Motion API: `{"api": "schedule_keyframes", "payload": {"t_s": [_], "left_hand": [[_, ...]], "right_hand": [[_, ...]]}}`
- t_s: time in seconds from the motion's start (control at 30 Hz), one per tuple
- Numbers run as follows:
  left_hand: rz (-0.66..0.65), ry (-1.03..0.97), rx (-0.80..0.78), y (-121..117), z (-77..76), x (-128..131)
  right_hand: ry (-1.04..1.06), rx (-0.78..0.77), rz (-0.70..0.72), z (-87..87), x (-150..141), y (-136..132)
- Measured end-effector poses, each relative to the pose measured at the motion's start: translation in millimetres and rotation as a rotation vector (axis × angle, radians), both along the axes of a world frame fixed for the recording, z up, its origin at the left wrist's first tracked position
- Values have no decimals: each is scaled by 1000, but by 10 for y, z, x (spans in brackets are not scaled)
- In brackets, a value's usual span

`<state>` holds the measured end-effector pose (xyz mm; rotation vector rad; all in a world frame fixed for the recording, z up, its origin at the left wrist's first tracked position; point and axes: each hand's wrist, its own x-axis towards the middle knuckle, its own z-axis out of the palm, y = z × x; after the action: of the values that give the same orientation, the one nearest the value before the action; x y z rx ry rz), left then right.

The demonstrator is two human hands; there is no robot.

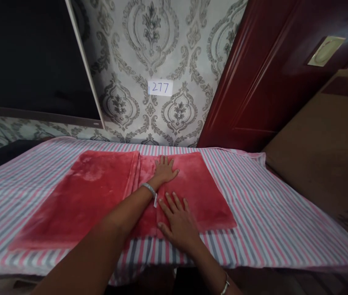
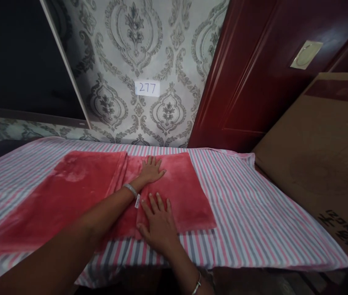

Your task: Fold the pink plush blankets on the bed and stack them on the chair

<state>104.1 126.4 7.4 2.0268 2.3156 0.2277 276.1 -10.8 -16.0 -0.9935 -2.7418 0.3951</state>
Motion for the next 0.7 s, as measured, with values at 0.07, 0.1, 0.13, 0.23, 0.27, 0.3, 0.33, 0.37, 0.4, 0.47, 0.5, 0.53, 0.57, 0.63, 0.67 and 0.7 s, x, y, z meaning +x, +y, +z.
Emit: {"api": "schedule_keyframes", "payload": {"t_s": [0.07, 0.1, 0.13, 0.23, 0.27, 0.3, 0.33, 0.37, 0.4, 0.47, 0.5, 0.53, 0.57, 0.63, 0.67, 0.7], "left_hand": [[2, -8, 13, -10, -1, 4], [1, -10, 16, -14, 1, 1], [-1, -13, 17, -17, 6, -4], [1, -56, -3, -21, 64, -21], [5, -72, -13, -23, 98, -20], [11, -82, -19, -28, 138, -10], [16, -84, -17, -36, 181, 10], [19, -79, -7, -50, 222, 42], [16, -71, 8, -70, 258, 85], [-7, -59, 37, -129, 301, 200], [-30, -54, 53, -165, 302, 264], [-56, -48, 66, -205, 288, 326], [-77, -41, 75, -245, 261, 383], [-89, -30, 76, -321, 179, 468], [-83, -25, 73, -353, 132, 495], [-71, -22, 68, -379, 86, 511]], "right_hand": [[41, 26, -5, -1, -6, -2], [58, 33, -9, -1, -12, -6], [69, 35, -14, 0, -19, -12], [67, 29, -26, 15, -36, -40], [64, 23, -24, 27, -34, -45], [66, 13, -16, 44, -24, -42], [76, -4, -1, 70, -3, -25], [96, -30, 18, 107, 31, 11], [129, -63, 33, 156, 76, 70], [233, -103, 2, 288, 196, 264], [291, -90, -53, 364, 262, 394], [341, -43, -137, 438, 323, 536], [365, 32, -236, 499, 376, 682], [288, 152, -413, 552, 437, 940], [203, 180, -461, 533, 446, 1036], [106, 188, -480, 484, 442, 1104]]}}
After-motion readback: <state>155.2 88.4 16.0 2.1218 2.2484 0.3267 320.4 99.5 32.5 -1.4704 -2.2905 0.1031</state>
